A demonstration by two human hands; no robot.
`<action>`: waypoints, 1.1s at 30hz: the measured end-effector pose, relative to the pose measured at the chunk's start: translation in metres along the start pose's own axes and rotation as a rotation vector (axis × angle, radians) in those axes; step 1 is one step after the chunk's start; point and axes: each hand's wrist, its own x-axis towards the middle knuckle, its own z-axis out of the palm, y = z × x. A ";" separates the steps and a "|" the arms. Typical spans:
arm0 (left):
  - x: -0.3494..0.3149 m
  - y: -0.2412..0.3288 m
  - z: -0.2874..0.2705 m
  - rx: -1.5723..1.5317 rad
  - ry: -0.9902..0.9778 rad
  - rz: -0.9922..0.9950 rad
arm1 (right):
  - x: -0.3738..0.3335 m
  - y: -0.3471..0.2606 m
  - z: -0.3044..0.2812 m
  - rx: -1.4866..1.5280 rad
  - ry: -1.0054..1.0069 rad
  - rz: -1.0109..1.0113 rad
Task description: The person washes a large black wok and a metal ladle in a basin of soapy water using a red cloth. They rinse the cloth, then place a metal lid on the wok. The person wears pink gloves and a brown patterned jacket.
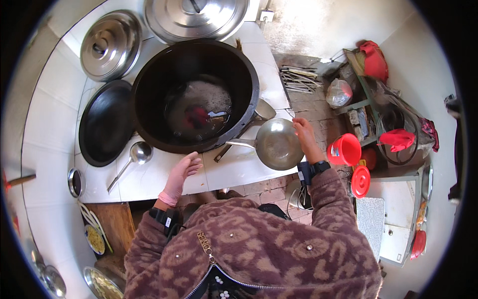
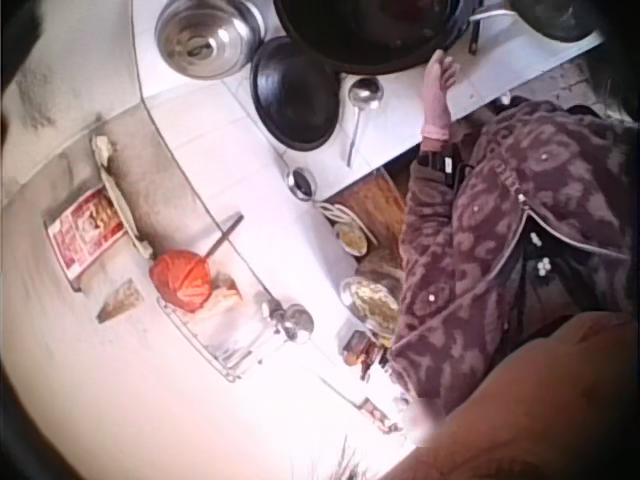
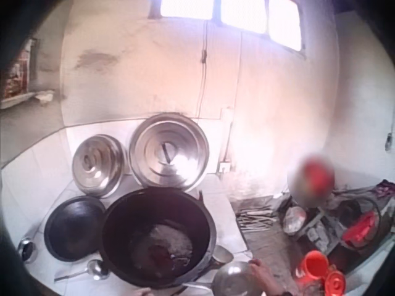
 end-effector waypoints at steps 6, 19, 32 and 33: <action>0.064 0.006 0.043 0.130 -0.377 0.023 | -0.013 0.110 -0.052 -0.647 0.274 -0.140; 0.124 -0.014 0.100 1.282 -0.617 0.714 | -0.044 0.135 -0.048 -0.127 0.041 0.356; 0.115 -0.037 0.070 1.176 -0.548 0.435 | 0.006 0.035 0.086 0.553 -0.010 0.099; 0.115 -0.038 0.069 1.137 -0.530 0.496 | 0.010 0.040 0.118 0.768 -0.069 0.237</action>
